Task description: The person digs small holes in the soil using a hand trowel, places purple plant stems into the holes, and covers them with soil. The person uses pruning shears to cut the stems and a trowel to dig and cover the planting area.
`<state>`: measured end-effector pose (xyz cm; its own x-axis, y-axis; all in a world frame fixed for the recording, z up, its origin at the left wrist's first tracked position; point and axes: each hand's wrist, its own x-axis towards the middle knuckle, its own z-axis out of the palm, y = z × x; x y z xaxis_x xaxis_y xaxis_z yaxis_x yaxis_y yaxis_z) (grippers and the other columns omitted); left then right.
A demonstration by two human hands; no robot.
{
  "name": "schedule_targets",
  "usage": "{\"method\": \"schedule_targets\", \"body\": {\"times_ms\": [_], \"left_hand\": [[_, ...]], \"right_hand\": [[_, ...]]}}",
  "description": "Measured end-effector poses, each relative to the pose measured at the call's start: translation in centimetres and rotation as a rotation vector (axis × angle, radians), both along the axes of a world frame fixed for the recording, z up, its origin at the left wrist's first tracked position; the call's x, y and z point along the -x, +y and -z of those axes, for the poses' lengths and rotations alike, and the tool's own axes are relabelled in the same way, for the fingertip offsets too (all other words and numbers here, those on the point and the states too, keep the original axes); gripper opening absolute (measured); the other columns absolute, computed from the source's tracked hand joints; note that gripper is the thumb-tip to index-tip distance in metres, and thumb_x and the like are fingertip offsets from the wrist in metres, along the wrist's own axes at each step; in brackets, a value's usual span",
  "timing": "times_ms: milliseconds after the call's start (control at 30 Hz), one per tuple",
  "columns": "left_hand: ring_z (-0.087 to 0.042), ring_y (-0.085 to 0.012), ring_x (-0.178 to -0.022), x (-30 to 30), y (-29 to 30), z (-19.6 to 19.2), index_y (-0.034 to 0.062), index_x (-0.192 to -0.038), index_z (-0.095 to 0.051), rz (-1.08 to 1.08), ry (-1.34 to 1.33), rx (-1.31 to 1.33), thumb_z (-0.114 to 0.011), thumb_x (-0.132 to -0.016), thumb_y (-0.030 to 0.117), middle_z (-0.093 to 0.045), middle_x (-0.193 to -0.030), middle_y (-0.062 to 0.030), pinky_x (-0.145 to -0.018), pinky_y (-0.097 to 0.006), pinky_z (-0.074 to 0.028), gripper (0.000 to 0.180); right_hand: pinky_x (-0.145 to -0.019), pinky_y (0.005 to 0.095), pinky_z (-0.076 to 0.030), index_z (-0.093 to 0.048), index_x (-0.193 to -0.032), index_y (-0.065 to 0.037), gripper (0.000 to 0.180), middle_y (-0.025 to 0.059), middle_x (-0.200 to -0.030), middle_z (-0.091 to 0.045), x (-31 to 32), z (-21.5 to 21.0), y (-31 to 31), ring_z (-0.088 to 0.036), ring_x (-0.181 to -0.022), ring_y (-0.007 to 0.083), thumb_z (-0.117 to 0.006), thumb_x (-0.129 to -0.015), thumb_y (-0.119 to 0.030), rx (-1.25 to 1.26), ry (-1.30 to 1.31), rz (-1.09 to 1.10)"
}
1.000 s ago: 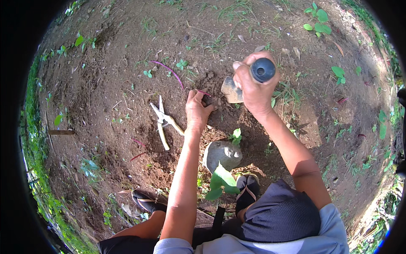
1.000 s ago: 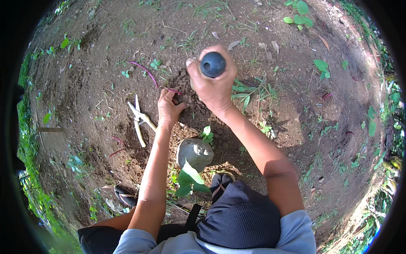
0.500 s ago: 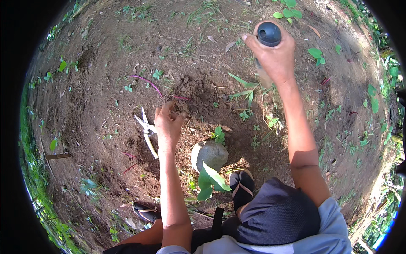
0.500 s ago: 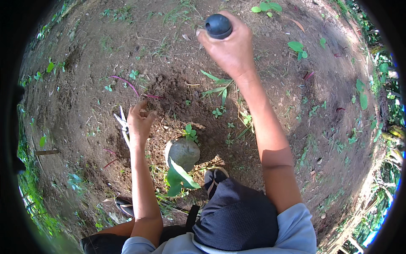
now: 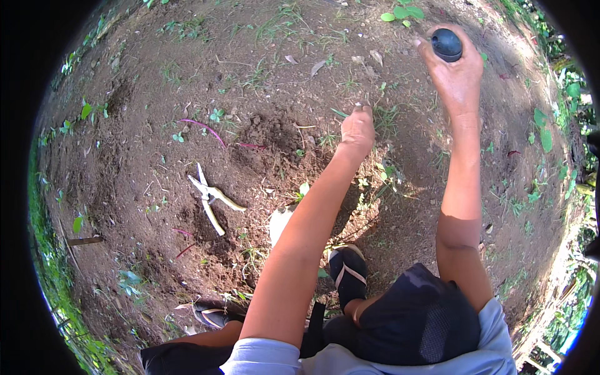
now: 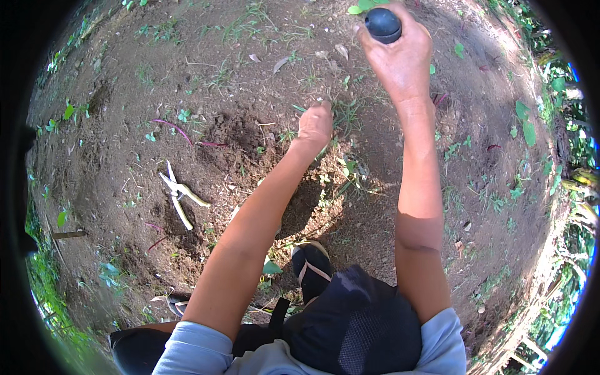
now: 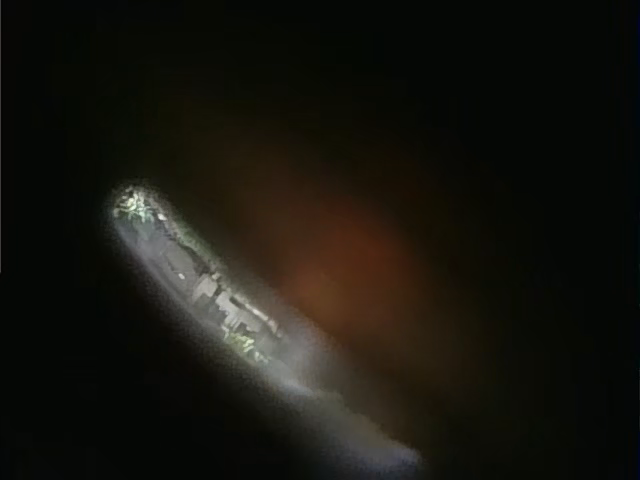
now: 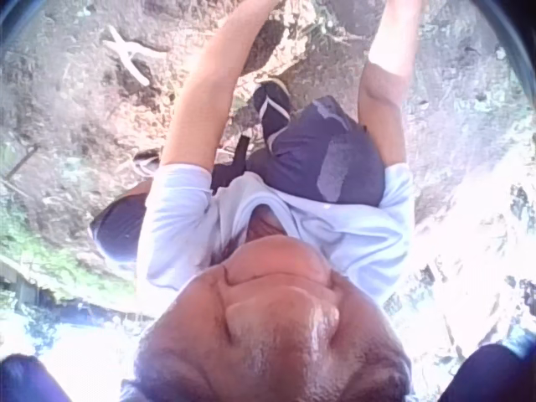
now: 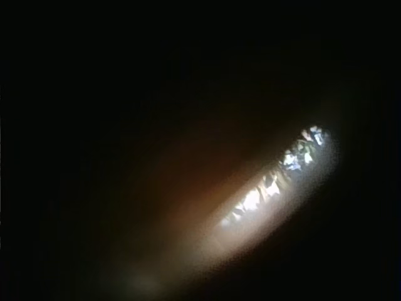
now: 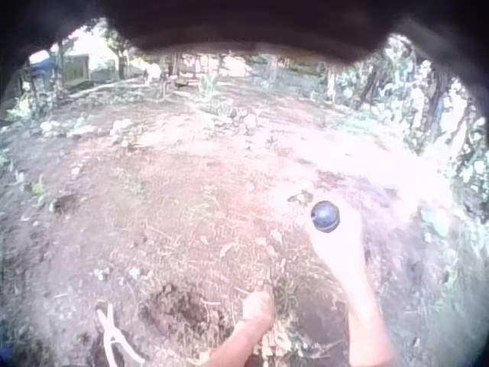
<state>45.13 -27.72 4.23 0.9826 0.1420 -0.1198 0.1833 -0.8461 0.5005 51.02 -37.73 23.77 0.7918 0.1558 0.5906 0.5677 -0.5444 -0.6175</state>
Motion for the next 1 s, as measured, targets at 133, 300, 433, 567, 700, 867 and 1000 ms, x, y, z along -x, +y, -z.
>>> {"method": "schedule_targets", "body": {"times_ms": [133,300,433,567,700,867,1000], "left_hand": [[-0.065,-0.0309,-0.079,0.9,1.1,0.5,0.0028,-0.092,-0.059,0.087,-0.296,0.068,-0.055,-0.089,0.011,-0.064,-0.085,-0.0172,-0.068,-0.042,-0.055,0.01],[-0.063,-0.0185,-0.078,7.1,-4.1,-2.3,0.0036,-0.109,-0.054,0.721,0.018,-0.024,-0.047,-0.091,0.003,-0.06,-0.089,-0.0146,-0.068,-0.03,-0.059,0.019],[-0.064,-0.0312,-0.087,13.5,-8.9,-4.2,0.0039,-0.111,-0.051,1.058,0.163,0.26,-0.062,-0.077,0.002,-0.057,-0.105,-0.0161,-0.07,-0.036,-0.055,0.036],[-0.063,-0.0238,-0.08,13.0,-8.1,-5.5,-0.0063,-0.12,-0.042,0.85,0.104,-0.211,-0.067,-0.074,0.005,-0.052,-0.109,-0.0208,-0.059,-0.033,-0.055,0.054],[-0.054,-0.018,-0.071,7.5,-3.5,-3.4,-0.0011,-0.122,-0.045,0.489,0.395,-1.025,-0.071,-0.072,0.017,-0.049,-0.11,-0.0166,-0.043,-0.032,-0.046,0.059],[-0.056,-0.0185,-0.07,8.6,1.7,0.1,0.0053,-0.103,-0.06,0.656,0.222,-0.692,-0.065,-0.077,0.014,-0.058,-0.09,-0.0074,-0.051,-0.034,-0.047,0.028],[-0.063,-0.0183,-0.08,9.0,0.8,-0.7,0.005,-0.103,-0.058,0.968,0.378,-0.73,-0.06,-0.084,0.013,-0.06,-0.088,-0.0062,-0.06,-0.032,-0.054,0.021]], "right_hand": [[-0.066,0.0216,-0.046,-0.064,-0.091,-0.009,0.021,-0.0026,-0.077,-0.061,0.3,-0.5,-2.2,-0.056,-0.071,0.0054,-0.078,-0.076,-0.014,-0.067,-0.022,0.002],[-0.062,0.021,-0.045,-0.061,-0.093,-0.004,0.032,-0.0019,-0.071,-0.059,0.4,0.0,-2.5,-0.054,-0.065,0.0061,-0.081,-0.076,-0.022,-0.019,-0.069,0.13],[-0.058,0.0218,-0.044,-0.059,-0.096,-0.003,0.033,-0.0004,-0.071,-0.058,0.4,0.6,-2.3,-0.053,-0.062,0.0069,-0.076,-0.08,-0.026,-0.196,-0.088,0.042],[-0.054,0.0228,-0.043,-0.058,-0.097,-0.003,0.031,0.0014,-0.074,-0.057,0.1,1.1,-2.0,-0.052,-0.06,0.0079,-0.069,-0.085,-0.029,-0.664,0.107,-0.364],[-0.05,0.0246,-0.039,-0.055,-0.097,-0.004,0.033,0.0024,-0.072,-0.053,0.4,1.9,-1.0,-0.048,-0.056,0.0105,-0.064,-0.09,-0.035,-0.854,0.313,-0.468],[-0.04,0.0249,-0.036,-0.051,-0.08,-0.01,0.034,0.0008,-0.059,-0.048,1.2,1.6,0.9,-0.044,-0.045,0.0106,-0.057,-0.092,-0.041,-0.823,0.406,-0.246],[-0.039,0.0229,-0.037,-0.052,-0.078,-0.012,0.027,-0.002,-0.058,-0.047,1.4,1.0,2.0,-0.044,-0.043,0.008,-0.059,-0.092,-0.034,-0.866,0.422,-0.126]]}}
